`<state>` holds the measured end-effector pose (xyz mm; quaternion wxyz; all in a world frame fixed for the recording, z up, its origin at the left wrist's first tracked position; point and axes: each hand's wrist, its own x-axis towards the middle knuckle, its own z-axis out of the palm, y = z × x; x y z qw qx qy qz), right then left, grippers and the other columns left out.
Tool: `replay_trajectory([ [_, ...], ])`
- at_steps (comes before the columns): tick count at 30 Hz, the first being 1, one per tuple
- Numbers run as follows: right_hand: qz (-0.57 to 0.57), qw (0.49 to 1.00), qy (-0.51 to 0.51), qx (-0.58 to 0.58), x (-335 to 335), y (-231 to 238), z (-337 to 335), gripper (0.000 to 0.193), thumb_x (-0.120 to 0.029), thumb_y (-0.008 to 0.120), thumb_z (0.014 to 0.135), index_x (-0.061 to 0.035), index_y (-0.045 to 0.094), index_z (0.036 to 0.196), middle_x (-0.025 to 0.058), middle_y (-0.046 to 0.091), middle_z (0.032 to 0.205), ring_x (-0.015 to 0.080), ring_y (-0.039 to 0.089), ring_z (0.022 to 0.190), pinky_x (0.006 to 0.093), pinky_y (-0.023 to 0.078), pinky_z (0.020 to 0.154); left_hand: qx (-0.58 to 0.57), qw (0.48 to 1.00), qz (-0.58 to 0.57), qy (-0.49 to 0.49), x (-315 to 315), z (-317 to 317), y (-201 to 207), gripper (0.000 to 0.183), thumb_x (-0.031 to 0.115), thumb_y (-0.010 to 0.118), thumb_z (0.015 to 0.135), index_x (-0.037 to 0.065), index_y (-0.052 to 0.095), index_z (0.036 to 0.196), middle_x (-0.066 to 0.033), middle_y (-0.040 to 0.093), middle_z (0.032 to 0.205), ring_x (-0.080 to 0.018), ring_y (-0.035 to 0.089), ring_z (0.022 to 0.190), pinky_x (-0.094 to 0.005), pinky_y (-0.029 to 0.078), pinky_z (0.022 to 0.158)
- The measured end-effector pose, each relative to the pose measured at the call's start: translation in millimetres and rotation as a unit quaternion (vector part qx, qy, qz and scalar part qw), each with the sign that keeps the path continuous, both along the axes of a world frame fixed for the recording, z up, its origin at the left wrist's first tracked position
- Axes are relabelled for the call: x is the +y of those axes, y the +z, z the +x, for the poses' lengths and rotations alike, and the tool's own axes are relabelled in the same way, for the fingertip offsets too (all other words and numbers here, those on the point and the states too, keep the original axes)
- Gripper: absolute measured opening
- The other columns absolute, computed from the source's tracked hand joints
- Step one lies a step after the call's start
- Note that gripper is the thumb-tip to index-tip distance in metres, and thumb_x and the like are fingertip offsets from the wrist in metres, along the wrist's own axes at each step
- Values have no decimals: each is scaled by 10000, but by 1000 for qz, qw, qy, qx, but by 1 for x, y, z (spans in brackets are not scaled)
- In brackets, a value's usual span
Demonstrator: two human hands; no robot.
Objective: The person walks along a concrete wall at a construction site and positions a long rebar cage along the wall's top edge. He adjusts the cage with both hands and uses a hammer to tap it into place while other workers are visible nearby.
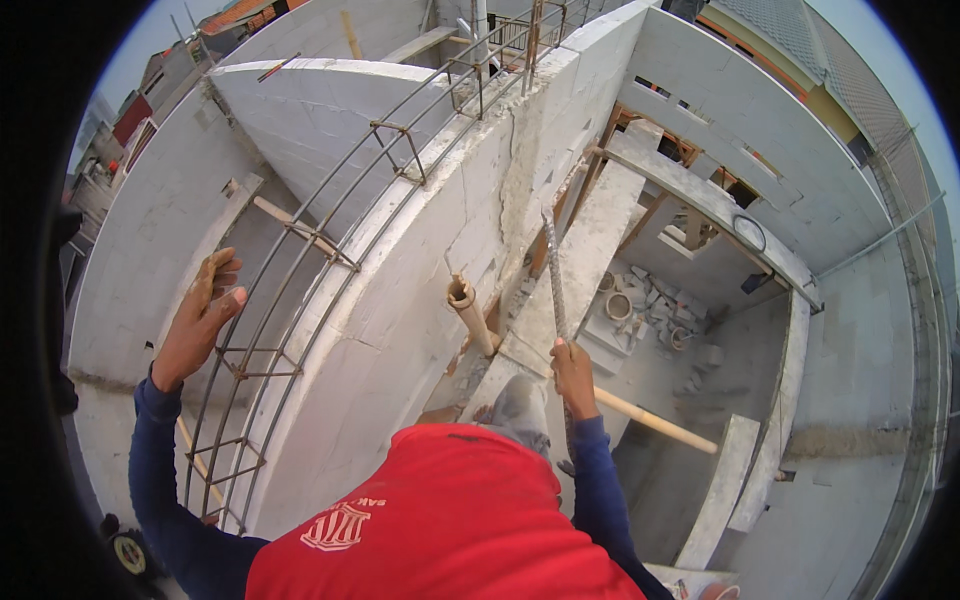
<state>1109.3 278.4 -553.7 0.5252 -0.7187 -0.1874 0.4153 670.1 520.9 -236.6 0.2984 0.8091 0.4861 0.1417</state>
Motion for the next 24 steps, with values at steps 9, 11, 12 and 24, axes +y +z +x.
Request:
replay_trajectory([
  [9,258,956,-77,120,157,51,73,460,-432,450,1103,-52,537,859,-50,412,594,68,369,460,263,298,418,70,994,2,83,11,80,-30,832,551,676,951,-21,394,1486,-239,620,1289,-338,675,1086,-455,522,963],
  [11,211,974,-67,53,206,46,62,483,-440,435,1107,-50,528,838,-38,418,600,85,389,501,283,331,471,80,991,4,111,11,92,-28,825,539,707,928,-31,427,1455,-207,663,1181,-303,692,967,-421,536,886],
  [12,187,980,-59,16,218,44,62,495,-444,428,1110,-50,524,828,-33,421,603,94,399,522,293,347,497,85,989,18,122,10,97,-28,812,529,724,915,-36,454,1432,-187,679,1114,-284,686,910,-405,535,847],
  [24,169,986,8,-8,211,59,87,552,-548,396,1096,-89,466,797,-37,368,581,73,295,442,269,266,411,105,983,74,132,13,107,-33,574,444,807,843,-36,605,1084,-85,612,794,-194,546,672,-335,450,640],
])
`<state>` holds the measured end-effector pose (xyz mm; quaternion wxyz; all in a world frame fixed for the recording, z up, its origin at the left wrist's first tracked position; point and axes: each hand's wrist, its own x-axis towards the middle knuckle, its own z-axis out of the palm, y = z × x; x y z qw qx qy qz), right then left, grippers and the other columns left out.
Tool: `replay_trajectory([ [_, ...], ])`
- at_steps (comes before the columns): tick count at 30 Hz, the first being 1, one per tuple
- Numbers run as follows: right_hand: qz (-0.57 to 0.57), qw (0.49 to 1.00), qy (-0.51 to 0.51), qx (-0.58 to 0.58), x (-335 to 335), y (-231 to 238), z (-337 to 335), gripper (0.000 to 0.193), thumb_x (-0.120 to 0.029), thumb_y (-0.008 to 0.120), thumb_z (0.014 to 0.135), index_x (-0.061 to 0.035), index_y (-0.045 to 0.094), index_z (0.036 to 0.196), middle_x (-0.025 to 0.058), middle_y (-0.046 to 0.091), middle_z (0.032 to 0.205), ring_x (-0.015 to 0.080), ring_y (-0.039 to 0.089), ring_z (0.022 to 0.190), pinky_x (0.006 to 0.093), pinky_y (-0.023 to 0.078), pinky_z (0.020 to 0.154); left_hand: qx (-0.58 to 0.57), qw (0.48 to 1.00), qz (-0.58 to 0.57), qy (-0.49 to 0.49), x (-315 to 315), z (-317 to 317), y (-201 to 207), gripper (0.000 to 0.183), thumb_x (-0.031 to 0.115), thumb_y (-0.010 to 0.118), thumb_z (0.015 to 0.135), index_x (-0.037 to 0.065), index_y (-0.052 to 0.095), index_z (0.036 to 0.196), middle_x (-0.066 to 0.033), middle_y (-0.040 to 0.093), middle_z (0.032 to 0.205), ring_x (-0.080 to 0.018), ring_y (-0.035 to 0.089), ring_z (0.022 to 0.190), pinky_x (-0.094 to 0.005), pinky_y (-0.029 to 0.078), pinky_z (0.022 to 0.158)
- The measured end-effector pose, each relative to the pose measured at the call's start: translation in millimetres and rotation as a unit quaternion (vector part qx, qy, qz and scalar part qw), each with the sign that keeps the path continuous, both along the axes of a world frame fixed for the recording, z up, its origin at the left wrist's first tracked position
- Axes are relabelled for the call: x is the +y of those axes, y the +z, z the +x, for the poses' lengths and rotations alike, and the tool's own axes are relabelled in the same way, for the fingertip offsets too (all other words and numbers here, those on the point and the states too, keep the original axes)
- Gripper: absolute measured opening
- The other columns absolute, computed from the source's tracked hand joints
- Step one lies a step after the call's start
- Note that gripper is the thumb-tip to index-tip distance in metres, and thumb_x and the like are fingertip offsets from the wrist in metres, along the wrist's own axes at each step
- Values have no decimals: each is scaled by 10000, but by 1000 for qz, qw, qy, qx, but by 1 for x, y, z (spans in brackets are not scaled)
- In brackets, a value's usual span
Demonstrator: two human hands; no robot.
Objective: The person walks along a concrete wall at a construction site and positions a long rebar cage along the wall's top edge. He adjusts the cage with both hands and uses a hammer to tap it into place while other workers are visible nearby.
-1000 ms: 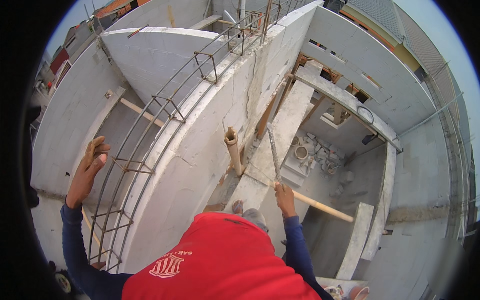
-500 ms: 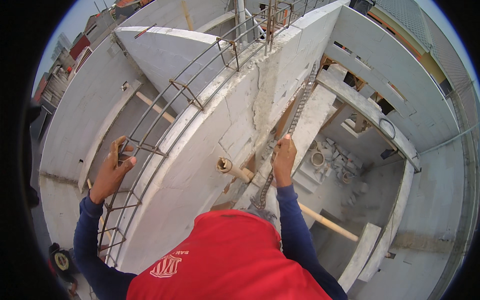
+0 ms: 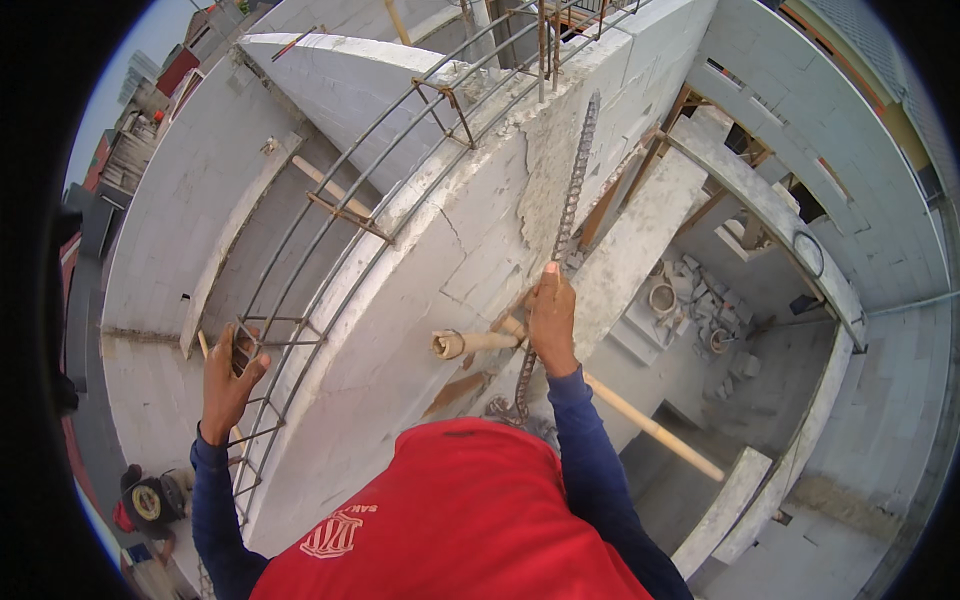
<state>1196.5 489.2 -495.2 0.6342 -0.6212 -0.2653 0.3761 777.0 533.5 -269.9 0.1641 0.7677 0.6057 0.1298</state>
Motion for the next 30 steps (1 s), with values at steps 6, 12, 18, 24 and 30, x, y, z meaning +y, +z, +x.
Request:
replay_trajectory([
  [6,-81,988,103,-84,-16,4,8,600,-548,394,1097,-60,471,757,-15,399,590,106,344,508,325,311,479,-3,1000,-1,22,-4,3,2,501,384,820,833,-26,597,1014,-121,633,772,-259,594,671,-370,476,658],
  [12,-74,981,62,-166,-8,8,-5,583,-488,444,1095,-23,502,748,40,459,618,159,422,568,367,371,551,26,999,0,28,-7,6,3,505,308,821,817,-27,589,1115,-145,675,840,-276,650,737,-378,504,687],
  [18,-111,966,151,-177,-55,12,7,585,-485,469,1077,14,552,784,96,500,614,205,477,582,399,405,580,147,929,331,-77,-26,32,13,556,221,789,807,12,564,1270,-157,674,988,-350,656,860,-441,518,776],
  [24,-137,969,111,-176,-94,15,20,562,-450,468,1085,27,568,804,147,525,625,268,523,582,418,415,589,36,966,211,-147,-16,2,42,212,133,734,879,-8,680,1029,-130,676,856,-259,660,826,-380,494,742],
  [30,-164,942,79,-282,-89,40,50,532,-395,471,1091,48,575,816,258,573,660,435,576,629,492,427,607,-156,914,339,162,-25,-47,96,313,274,637,992,-17,636,1105,-81,668,933,-165,595,843,-319,443,814],
])
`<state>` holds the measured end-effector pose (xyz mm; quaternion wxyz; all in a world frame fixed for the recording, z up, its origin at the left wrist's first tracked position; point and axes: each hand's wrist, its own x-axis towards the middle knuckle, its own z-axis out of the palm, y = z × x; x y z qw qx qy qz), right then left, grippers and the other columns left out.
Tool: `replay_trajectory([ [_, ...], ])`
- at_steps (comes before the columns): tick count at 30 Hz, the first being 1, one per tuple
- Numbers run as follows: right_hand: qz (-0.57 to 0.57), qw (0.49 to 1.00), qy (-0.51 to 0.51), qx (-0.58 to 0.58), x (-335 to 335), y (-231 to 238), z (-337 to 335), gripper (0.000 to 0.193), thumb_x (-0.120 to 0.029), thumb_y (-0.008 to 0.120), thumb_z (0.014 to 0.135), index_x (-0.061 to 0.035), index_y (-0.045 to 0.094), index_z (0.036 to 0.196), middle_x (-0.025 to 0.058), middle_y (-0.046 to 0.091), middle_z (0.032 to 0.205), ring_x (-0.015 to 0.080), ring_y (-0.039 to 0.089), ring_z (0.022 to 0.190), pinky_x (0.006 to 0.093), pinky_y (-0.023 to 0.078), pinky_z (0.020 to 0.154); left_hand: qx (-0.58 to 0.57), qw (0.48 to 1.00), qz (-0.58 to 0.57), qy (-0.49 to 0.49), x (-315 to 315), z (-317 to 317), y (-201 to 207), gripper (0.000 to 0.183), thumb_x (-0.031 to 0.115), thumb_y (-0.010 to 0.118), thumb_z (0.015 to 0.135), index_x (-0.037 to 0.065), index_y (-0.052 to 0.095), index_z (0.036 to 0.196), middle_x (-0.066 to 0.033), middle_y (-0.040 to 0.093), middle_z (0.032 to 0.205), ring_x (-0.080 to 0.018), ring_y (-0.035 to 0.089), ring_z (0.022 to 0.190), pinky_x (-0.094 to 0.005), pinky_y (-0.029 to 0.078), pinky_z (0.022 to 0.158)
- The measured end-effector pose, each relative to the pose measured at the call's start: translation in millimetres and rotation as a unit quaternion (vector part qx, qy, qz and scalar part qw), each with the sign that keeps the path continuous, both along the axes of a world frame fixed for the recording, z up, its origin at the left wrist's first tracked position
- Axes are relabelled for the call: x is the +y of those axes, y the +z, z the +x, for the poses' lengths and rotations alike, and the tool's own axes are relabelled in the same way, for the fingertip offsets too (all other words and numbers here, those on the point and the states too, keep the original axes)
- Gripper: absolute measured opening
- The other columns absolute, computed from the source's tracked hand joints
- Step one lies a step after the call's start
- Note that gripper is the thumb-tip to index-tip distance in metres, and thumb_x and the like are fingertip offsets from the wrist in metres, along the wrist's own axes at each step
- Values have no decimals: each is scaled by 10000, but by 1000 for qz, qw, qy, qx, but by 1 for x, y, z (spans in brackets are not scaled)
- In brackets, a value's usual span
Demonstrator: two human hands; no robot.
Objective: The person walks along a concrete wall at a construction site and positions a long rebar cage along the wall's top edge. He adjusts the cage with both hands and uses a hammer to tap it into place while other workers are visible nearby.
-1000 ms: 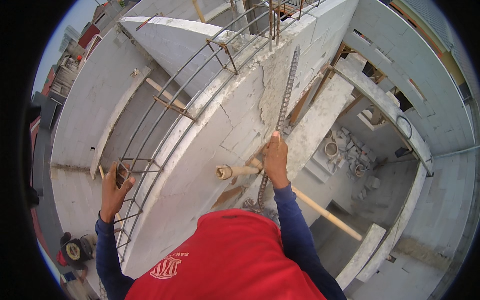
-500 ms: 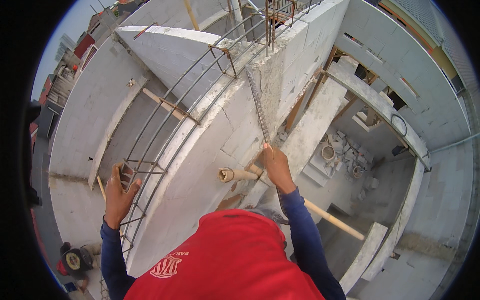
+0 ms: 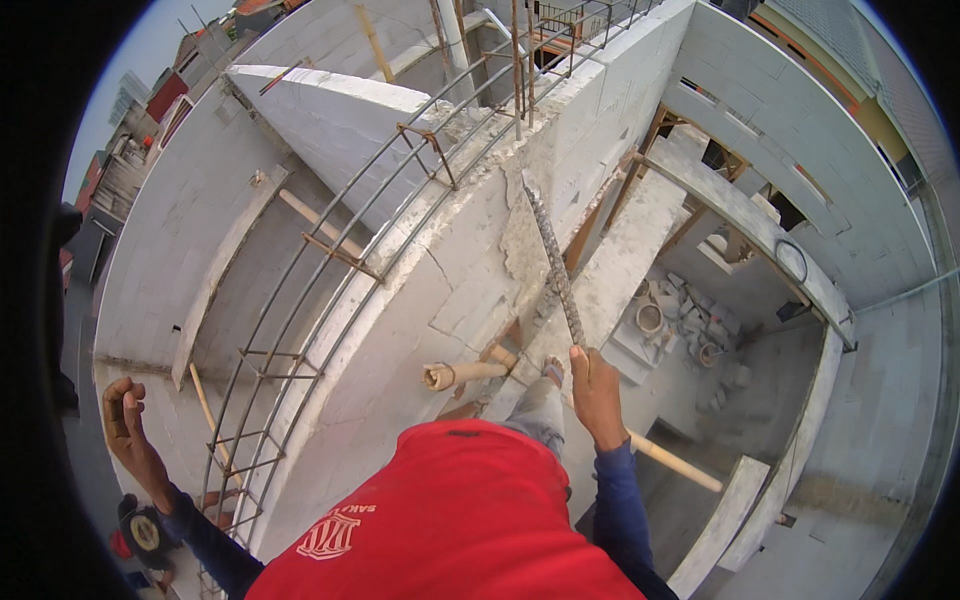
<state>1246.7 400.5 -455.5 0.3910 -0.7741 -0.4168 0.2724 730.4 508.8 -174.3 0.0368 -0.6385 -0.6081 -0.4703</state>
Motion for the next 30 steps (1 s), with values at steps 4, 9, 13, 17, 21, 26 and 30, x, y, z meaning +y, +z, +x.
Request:
replay_trajectory([
  [4,10,992,52,-114,65,-7,12,506,-377,488,1085,57,580,842,327,588,688,535,580,684,575,432,610,-147,945,-87,-278,-8,54,-34,580,538,704,872,-13,627,1037,-78,572,813,-162,565,785,-281,428,751],
  [9,15,990,52,-129,110,3,8,476,-363,525,1070,48,582,839,333,600,687,525,610,694,581,448,618,-203,743,-458,-444,23,216,-156,541,450,642,993,-6,594,1280,-130,687,1135,-200,651,1050,-324,498,948],
  [13,-56,988,79,-118,76,40,20,456,-369,545,1057,38,589,856,315,617,697,524,612,687,580,448,614,-393,616,-548,-407,35,339,-230,678,511,582,1017,-3,460,1442,-179,578,1366,-270,575,1271,-387,429,1084],
  [17,-104,979,80,-159,45,65,29,381,-341,603,1021,12,611,877,265,647,715,490,636,710,560,464,655,-669,424,-528,-308,54,443,-258,516,570,629,974,91,569,1157,-78,629,985,-212,624,915,-384,505,903],
  [21,139,944,-18,-298,23,75,31,232,-257,648,971,-34,646,907,130,680,750,382,664,848,505,496,831,-783,312,-500,-199,76,498,-239,418,536,651,972,189,476,817,50,406,608,-120,420,549,-318,484,653],
  [26,301,945,30,-120,5,79,24,308,-264,607,971,0,647,1126,147,664,1121,320,632,1072,488,436,1111,-839,194,-475,-180,102,527,-193,434,465,626,1001,199,440,712,45,321,569,-112,359,493,-299,463,592],
  [30,485,793,-243,277,46,84,50,510,-472,527,1023,17,634,1118,164,650,1132,302,636,1084,463,461,1057,-857,156,-465,-155,93,542,-175,444,427,584,1021,177,427,689,30,349,585,-138,379,516,-318,475,611],
])
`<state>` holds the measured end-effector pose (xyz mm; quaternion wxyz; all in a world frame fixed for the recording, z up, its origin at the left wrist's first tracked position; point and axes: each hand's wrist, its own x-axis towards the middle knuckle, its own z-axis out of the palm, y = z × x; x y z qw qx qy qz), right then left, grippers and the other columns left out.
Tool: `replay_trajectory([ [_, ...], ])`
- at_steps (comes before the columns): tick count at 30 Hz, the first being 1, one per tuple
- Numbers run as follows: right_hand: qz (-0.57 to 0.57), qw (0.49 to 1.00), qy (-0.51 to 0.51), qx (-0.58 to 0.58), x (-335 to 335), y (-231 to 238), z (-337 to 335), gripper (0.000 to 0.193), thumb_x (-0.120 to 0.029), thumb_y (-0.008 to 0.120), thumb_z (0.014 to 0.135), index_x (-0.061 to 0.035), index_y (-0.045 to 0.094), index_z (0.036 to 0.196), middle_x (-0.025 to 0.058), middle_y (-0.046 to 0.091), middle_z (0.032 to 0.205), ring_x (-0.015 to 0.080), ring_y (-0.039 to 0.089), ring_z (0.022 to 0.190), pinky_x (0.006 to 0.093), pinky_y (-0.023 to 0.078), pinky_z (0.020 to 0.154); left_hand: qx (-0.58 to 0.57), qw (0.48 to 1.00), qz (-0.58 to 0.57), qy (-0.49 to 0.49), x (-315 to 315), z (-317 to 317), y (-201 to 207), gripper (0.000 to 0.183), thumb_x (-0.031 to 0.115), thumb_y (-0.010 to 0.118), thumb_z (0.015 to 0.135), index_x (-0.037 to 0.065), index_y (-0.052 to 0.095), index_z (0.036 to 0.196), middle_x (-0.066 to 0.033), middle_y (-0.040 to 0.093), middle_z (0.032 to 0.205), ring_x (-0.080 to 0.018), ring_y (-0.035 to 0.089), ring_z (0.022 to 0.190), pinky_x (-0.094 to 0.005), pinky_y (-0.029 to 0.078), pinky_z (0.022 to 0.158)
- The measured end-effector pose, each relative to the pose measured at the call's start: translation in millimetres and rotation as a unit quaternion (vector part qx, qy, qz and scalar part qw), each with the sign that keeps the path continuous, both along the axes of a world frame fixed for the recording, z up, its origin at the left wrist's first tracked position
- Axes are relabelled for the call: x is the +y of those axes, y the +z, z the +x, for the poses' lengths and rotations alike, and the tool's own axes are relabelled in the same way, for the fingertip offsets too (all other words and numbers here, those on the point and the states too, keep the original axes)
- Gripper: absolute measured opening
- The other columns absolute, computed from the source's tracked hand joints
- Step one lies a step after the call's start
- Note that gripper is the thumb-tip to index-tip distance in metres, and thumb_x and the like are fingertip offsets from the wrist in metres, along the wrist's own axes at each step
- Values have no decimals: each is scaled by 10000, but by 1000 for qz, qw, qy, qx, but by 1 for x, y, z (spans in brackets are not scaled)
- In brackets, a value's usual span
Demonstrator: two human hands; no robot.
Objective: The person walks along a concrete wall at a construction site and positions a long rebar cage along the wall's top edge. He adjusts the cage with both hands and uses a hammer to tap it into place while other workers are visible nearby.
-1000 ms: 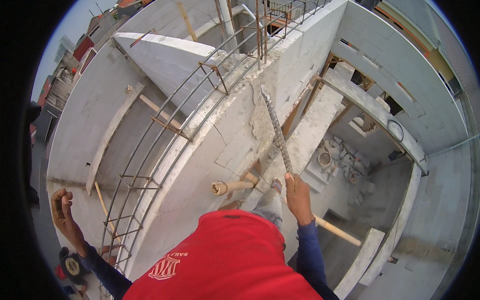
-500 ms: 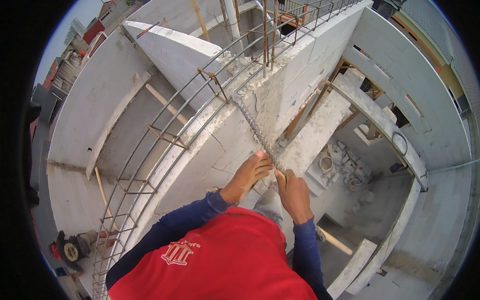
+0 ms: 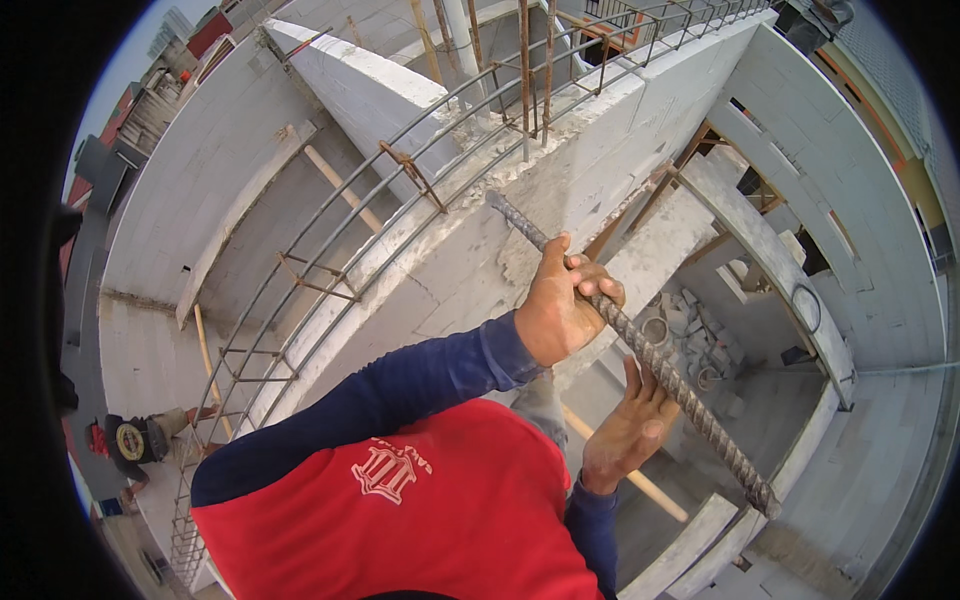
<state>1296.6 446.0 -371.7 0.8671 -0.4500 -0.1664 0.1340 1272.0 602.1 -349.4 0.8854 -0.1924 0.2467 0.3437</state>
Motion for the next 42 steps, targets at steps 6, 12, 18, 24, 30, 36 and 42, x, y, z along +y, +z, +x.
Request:
replay_trajectory([
  [6,305,932,192,-31,18,51,80,517,-382,440,1069,-163,427,601,-22,433,513,106,421,458,290,416,538,-13,1000,24,-3,-11,5,17,381,354,532,1054,163,451,734,18,403,623,-149,454,606,-418,535,844],
  [12,325,924,186,-77,29,100,82,518,-334,415,1072,-189,334,581,-42,303,457,82,255,374,244,299,418,-48,983,178,-15,-16,2,34,273,270,493,1086,128,511,854,1,491,734,-169,539,770,-526,511,1021],
  [18,237,964,83,83,86,72,60,497,-333,415,1068,-183,333,600,-35,269,460,106,229,380,275,301,435,68,961,261,65,35,2,3,280,272,451,1116,130,494,878,16,510,740,-150,544,756,-495,526,946],
  [24,255,933,240,-88,45,96,80,490,-329,452,1057,-193,340,600,-32,292,473,96,287,393,254,278,411,93,960,263,15,21,-14,3,293,309,453,1122,133,502,893,19,535,774,-158,564,786,-453,532,920],
  [30,299,927,163,-158,58,119,78,515,-272,444,1071,-222,306,577,-69,277,420,48,176,345,216,233,391,67,961,265,-31,24,-21,30,278,351,464,1116,134,533,956,-8,590,860,-208,614,893,-429,534,915],
  [36,355,895,203,-177,48,150,80,505,-256,440,1071,-214,303,588,-59,279,444,60,190,363,229,217,411,26,951,297,-80,11,-27,40,228,340,493,1105,142,547,1005,6,605,950,-209,640,962,-416,516,914],
  [42,218,957,135,-134,66,109,70,474,-312,399,1096,-188,338,642,-37,284,472,54,169,369,218,171,375,106,948,292,-73,46,-21,12,240,308,496,1098,148,556,929,17,586,883,-184,631,947,-403,514,897],
])
